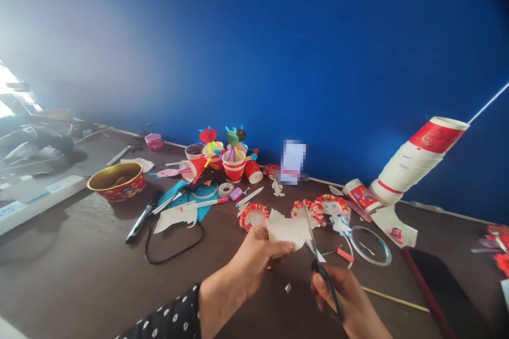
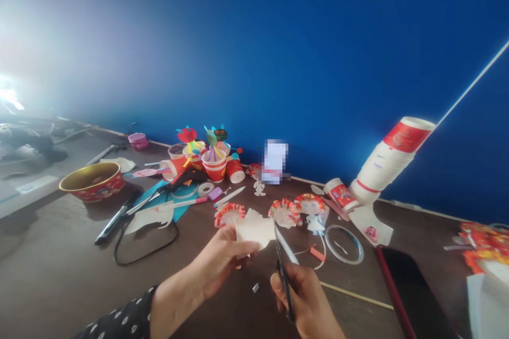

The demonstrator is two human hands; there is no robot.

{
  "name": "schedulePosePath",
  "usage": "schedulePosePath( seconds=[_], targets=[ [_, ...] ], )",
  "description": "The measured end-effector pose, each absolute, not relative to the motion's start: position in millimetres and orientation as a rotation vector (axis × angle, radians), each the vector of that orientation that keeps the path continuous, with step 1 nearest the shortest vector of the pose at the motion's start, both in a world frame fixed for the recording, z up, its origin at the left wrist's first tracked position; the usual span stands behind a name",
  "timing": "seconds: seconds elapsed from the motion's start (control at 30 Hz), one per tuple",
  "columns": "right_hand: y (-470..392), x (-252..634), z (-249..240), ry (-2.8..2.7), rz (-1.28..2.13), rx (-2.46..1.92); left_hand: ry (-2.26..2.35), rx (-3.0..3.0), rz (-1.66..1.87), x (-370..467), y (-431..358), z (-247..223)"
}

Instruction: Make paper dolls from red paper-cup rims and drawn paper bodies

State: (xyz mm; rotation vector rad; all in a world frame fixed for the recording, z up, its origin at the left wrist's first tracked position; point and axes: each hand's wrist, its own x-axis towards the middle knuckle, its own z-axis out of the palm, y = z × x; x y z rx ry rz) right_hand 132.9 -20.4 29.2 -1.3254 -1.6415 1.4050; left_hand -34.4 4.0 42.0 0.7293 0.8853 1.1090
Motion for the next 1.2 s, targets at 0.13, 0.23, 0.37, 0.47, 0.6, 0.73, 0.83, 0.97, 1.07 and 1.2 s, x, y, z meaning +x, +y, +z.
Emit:
schedulePosePath(
  seconds=[0.13, 0.23, 0.37, 0.47, 0.6, 0.73, 0.83, 0.97, 1.07, 1.2],
  targets=[
    [-20.4, 135.6, 31.1, -1.572, 1.405, -1.354, 0.847, 0.793, 1.091, -32.4, 1.4, 46.0],
    [-20.6, 135.6, 33.7, -1.526, 1.398, -1.372, 0.878, 0.777, 1.1, -31.5, 1.0, 42.9],
    [-22.8, 132.0, 35.5, -1.507, 1.37, -1.376, 0.945, 0.69, 1.121, -32.0, 3.4, 36.6],
    [-25.2, 129.0, 35.0, -1.526, 1.355, -1.353, 0.931, 0.659, 1.15, -33.0, 4.6, 36.1],
    [-26.1, 128.4, 33.1, -1.556, 1.348, -1.325, 0.945, 0.671, 1.14, -33.9, 4.0, 37.7],
    [-23.6, 131.3, 30.1, -1.609, 1.367, -1.279, 0.969, 0.699, 1.123, -33.9, 3.7, 37.3],
    [-22.7, 132.7, 28.8, -1.623, 1.391, -1.263, 0.969, 0.719, 1.119, -33.5, 3.8, 36.6],
    [-24.6, 132.0, 30.7, -1.568, 1.402, -1.264, 0.95, 0.72, 1.101, -33.5, 4.2, 37.2],
    [-26.9, 131.5, 33.4, -1.506, 1.398, -1.273, 0.945, 0.697, 1.081, -34.4, 4.6, 38.8],
    [-28.0, 133.1, 33.9, -1.445, 1.453, -1.277, 0.932, 0.673, 1.054, -35.3, 4.8, 39.5]
  ],
)
